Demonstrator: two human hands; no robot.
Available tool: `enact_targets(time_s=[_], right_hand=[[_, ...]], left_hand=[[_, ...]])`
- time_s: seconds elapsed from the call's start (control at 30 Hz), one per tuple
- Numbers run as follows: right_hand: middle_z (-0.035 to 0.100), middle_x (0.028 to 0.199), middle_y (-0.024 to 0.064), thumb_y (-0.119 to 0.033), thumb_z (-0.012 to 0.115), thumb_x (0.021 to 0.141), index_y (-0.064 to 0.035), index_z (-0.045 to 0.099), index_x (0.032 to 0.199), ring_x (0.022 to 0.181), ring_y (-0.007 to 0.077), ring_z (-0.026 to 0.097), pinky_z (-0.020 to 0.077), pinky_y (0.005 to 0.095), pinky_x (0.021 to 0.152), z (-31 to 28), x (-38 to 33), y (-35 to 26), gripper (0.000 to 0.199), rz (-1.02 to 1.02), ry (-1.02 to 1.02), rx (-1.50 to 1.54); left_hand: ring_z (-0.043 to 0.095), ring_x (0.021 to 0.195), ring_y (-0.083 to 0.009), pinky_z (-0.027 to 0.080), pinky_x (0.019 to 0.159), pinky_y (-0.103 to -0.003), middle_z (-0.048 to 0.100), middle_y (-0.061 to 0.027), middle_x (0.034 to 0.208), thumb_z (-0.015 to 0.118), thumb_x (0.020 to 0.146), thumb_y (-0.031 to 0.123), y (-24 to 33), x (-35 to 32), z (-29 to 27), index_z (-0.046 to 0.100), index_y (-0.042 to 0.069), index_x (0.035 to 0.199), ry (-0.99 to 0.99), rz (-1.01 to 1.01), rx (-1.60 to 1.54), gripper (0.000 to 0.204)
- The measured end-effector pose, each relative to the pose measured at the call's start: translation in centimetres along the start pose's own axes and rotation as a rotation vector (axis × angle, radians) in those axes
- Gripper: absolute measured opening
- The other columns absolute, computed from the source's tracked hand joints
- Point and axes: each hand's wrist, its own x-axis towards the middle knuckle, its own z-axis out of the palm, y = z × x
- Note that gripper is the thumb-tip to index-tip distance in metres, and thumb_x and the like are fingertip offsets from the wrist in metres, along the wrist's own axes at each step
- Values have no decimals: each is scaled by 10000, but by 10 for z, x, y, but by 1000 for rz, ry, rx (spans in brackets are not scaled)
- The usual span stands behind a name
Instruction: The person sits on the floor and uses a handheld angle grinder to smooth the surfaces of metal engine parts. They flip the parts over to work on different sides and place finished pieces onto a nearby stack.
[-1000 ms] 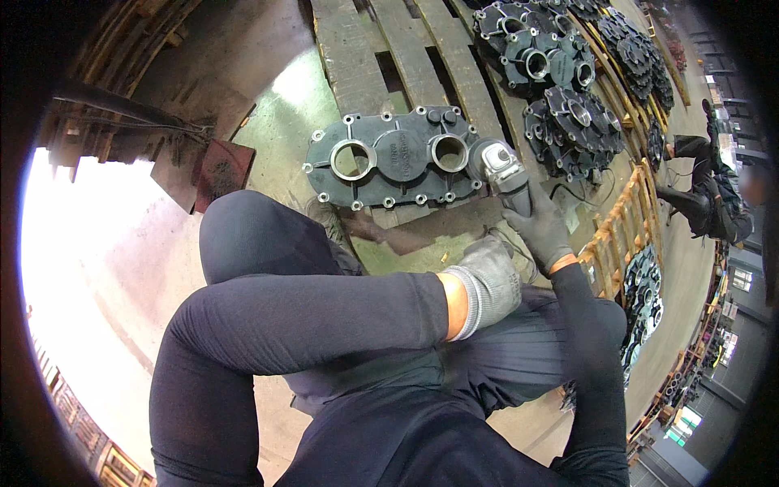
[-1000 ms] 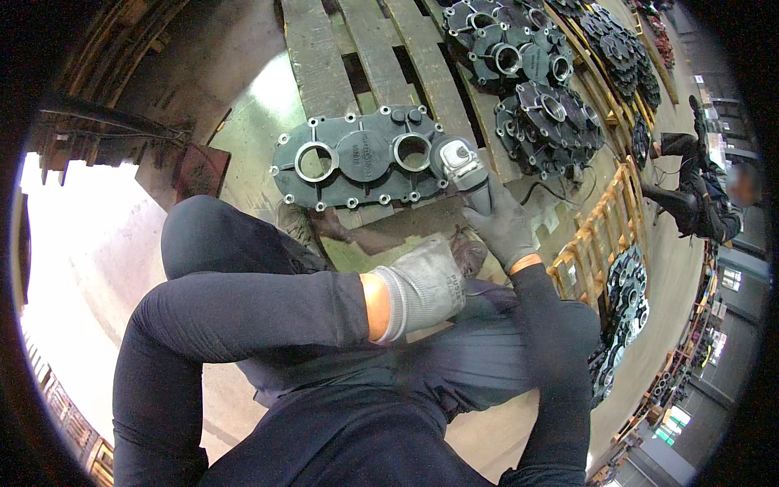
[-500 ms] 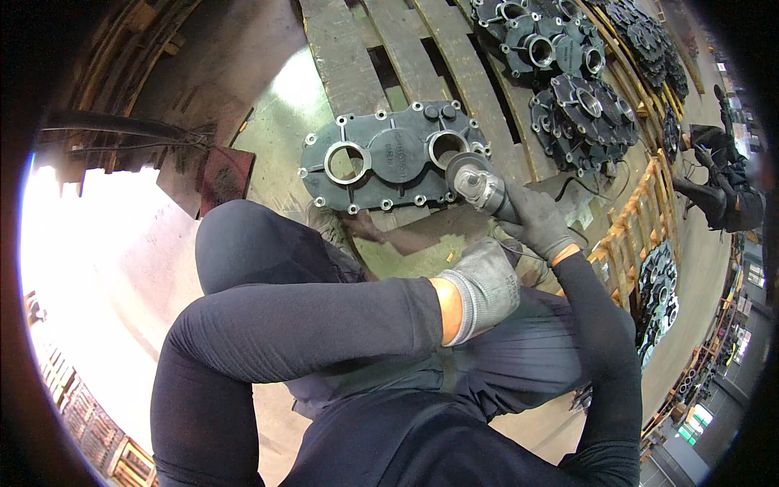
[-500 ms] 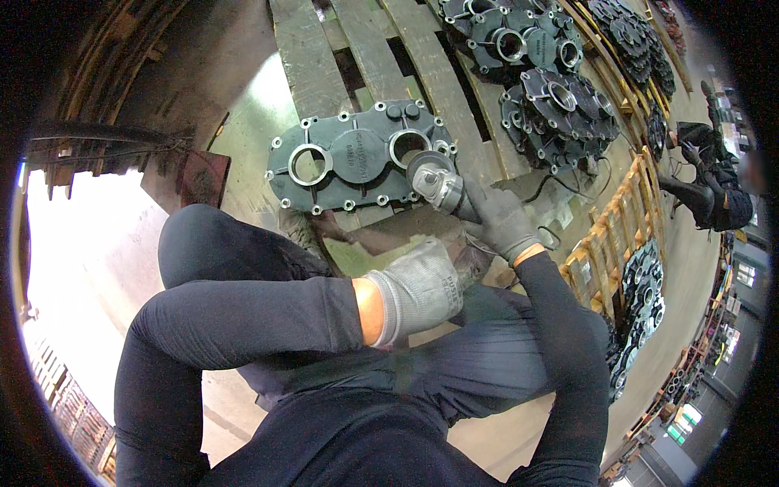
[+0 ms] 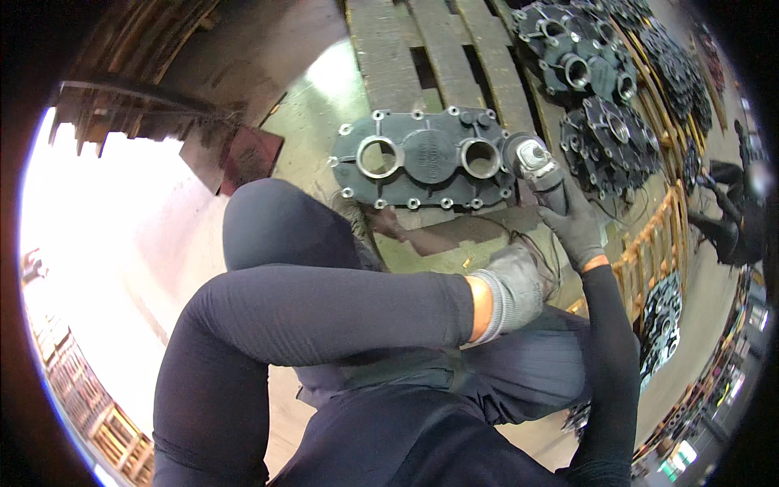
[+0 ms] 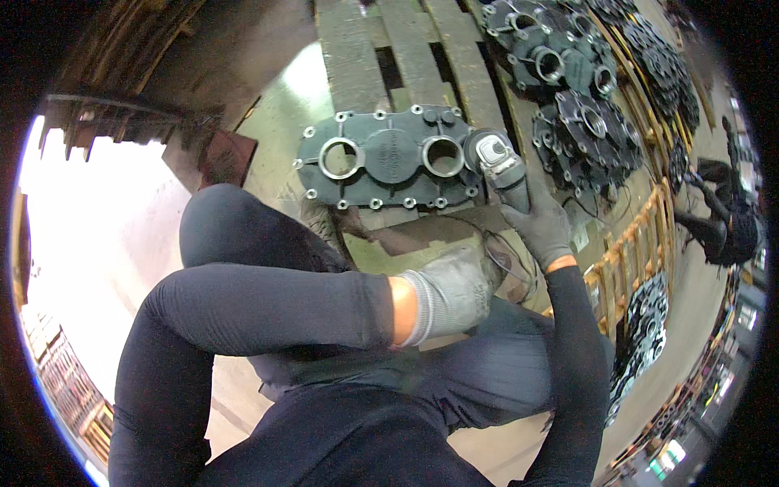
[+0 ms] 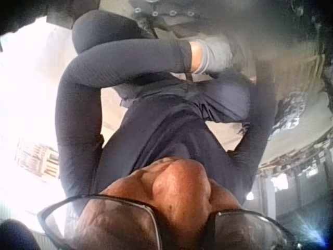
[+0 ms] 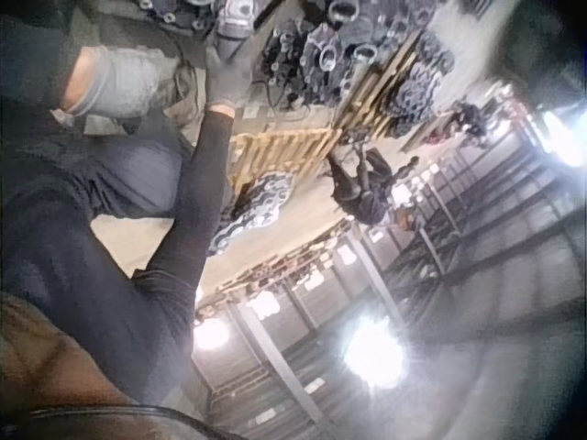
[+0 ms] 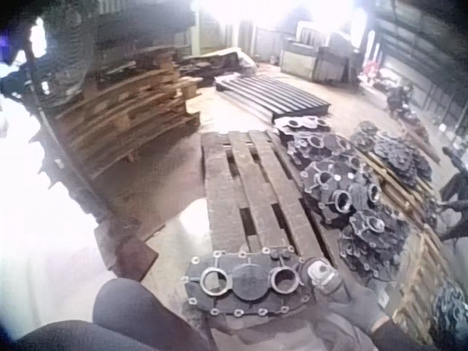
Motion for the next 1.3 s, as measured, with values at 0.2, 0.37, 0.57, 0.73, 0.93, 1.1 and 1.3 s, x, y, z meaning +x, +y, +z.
enact_targets(time_s=[0.2, 0.37, 0.57, 0.73, 0.93, 1.1, 1.3], right_hand=[[760, 1252, 238, -416, 878, 886, 22, 579, 1515, 1166, 305, 740, 570, 418, 998, 1, 10, -94, 823, 29, -192, 298], [759, 1221, 172, -348, 853, 943, 96, 633, 1387, 1104, 232, 721, 565, 360, 964, 44, 19, -132, 666, 196, -303, 787], [733, 1002, 106, -269, 785, 1014, 29, 648, 1243, 784, 203, 766, 651, 348, 662, 61, 42, -211, 400, 262, -382, 1017], [736, 935, 95, -300, 774, 1024, 0, 641, 1226, 746, 222, 780, 643, 343, 599, 91, 65, -204, 386, 372, -443, 1155], [745, 941, 100, -273, 779, 1019, 0, 636, 1272, 743, 228, 778, 658, 348, 662, 106, 72, -208, 399, 432, -442, 1194], [740, 949, 94, -255, 772, 1023, -10, 629, 1302, 718, 229, 772, 659, 350, 638, 119, 79, -207, 398, 421, -439, 1207], [736, 970, 95, -264, 787, 1013, 2, 639, 1293, 714, 217, 767, 651, 343, 621, 118, 81, -220, 414, 424, -419, 1132]], left_hand=[[748, 761, -307, 592, 694, -458, 755, -112, 851, 707, 871, 181, 2, -18, -11, 839, 78, 924, 43, 164, -5, 176], [804, 977, -274, 616, 758, -466, 844, -26, 1082, 740, 932, 261, 20, -39, -39, 878, 197, 1133, -165, 87, 224, 252], [808, 967, -327, 623, 702, -535, 846, -55, 1083, 773, 918, 299, 21, -59, -47, 876, 190, 1147, -328, -56, 194, 274], [813, 914, -336, 620, 661, -548, 844, -82, 1049, 793, 899, 302, 15, -64, -60, 871, 164, 1152, -417, -52, 210, 299], [807, 820, -340, 615, 653, -548, 840, -98, 976, 789, 892, 285, 9, -76, -57, 869, 148, 1135, -282, -3, 174, 291], [790, 727, -341, 605, 634, -537, 831, -108, 907, 783, 893, 285, 6, -79, -48, 869, 152, 1112, -197, 6, 203, 270], [801, 780, -331, 603, 645, -525, 834, -110, 926, 789, 880, 312, 7, -70, -43, 862, 141, 1069, -291, -29, 258, 265]])
